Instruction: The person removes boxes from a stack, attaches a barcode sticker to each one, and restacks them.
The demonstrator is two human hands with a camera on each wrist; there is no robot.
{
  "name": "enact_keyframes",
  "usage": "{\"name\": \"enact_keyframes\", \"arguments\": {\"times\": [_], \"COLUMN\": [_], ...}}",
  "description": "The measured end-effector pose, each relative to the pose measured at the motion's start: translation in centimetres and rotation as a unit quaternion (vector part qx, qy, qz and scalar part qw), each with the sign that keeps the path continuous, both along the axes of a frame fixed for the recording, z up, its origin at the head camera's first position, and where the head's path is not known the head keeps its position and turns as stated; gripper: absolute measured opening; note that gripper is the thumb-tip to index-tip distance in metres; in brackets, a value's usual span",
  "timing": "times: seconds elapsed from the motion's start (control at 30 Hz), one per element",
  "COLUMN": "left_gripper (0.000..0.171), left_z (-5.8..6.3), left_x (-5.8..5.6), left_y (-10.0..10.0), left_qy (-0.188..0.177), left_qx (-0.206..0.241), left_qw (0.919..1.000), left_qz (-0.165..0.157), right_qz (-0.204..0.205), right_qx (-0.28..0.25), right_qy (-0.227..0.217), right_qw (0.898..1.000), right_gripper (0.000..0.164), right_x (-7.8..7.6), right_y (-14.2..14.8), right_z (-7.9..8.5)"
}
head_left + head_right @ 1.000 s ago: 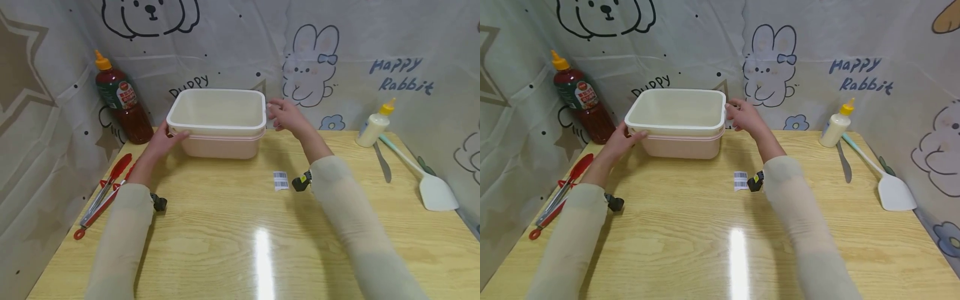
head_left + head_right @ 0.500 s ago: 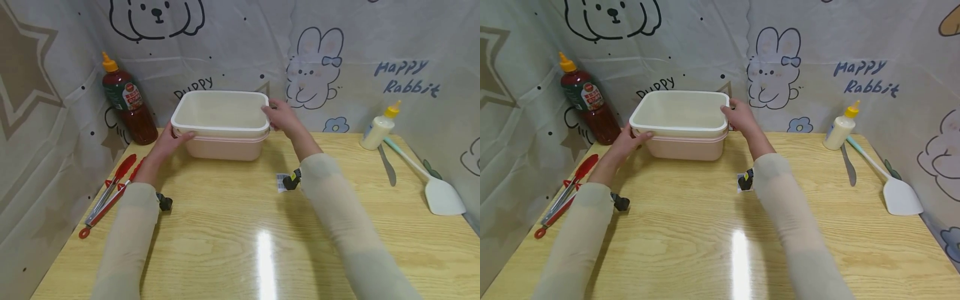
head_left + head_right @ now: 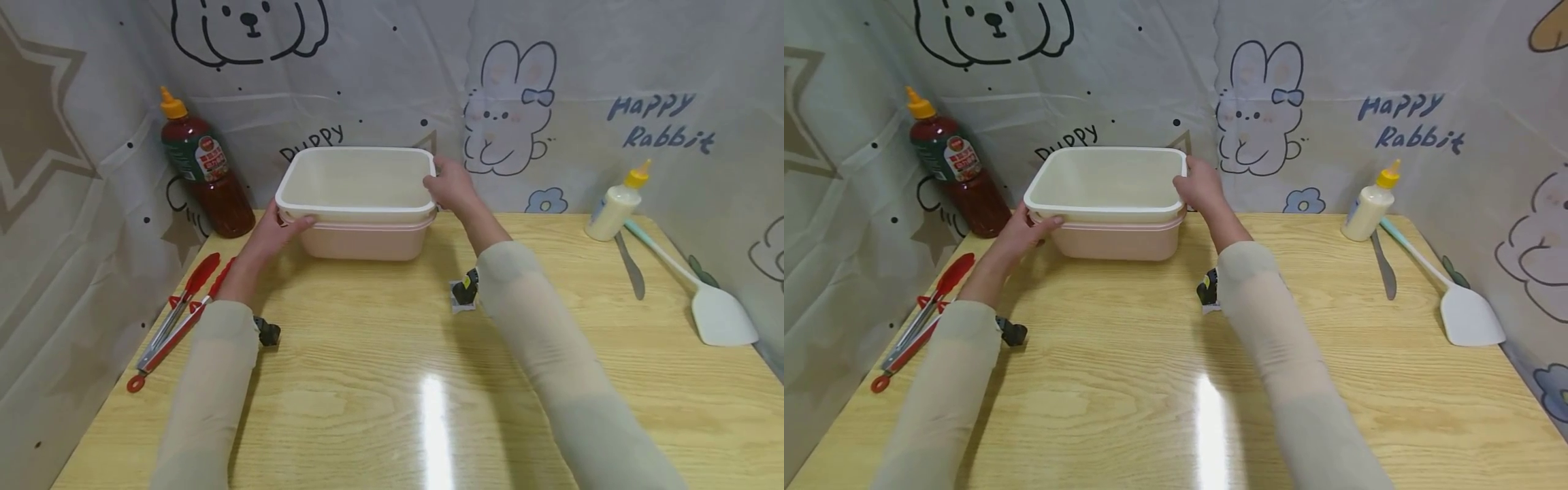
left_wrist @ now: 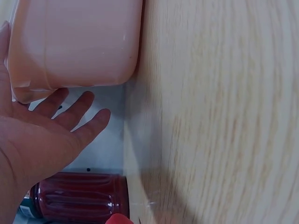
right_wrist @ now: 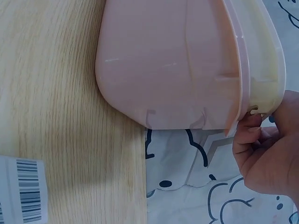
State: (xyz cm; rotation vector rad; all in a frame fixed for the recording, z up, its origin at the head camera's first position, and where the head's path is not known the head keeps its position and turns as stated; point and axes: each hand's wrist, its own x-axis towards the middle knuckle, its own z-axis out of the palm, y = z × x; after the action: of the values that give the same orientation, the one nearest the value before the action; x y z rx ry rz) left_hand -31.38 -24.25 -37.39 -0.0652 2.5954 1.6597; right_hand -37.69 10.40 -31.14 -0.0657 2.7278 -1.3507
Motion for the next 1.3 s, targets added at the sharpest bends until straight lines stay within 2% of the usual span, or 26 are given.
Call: {"name": "enact_keyframes", "arguments": {"times": [0.43,0.73,0.87,1.3], "left_gripper": [0.109,0.101,0.098,0.099], "left_z": [0.7,0.4,0.2,0.7], "left_x": [0.1,-0.4,-0.4,-0.2], "left_y": [-0.1,-0.3,-0.3,-0.4], "left_qy": [-0.02,0.005,0.017,0.01], "left_qx": [0.007,0.027,0.035,0.014], "left_qw": [0.9998,0.9993,0.9988,0.999], "left_qz": [-0.004,-0.024,-0.03,-0.042], "right_qz": [-0.002,-0.003,-0.01,-0.011], "right_qx": [0.007,-0.014,-0.022,-0.065], "right_qy": [0.014,0.029,0.02,0.032], "right_qw": [1.0,0.999,1.0,0.997], "right_gripper": [0.059,0.057,0.064,0.06], "right_x": [0.1,-0.2,-0.1,0.7], "right_y": [-0.1,-0.4,-0.5,0.2], "right_z": [0.4,1.5,2.4,6.4]}}
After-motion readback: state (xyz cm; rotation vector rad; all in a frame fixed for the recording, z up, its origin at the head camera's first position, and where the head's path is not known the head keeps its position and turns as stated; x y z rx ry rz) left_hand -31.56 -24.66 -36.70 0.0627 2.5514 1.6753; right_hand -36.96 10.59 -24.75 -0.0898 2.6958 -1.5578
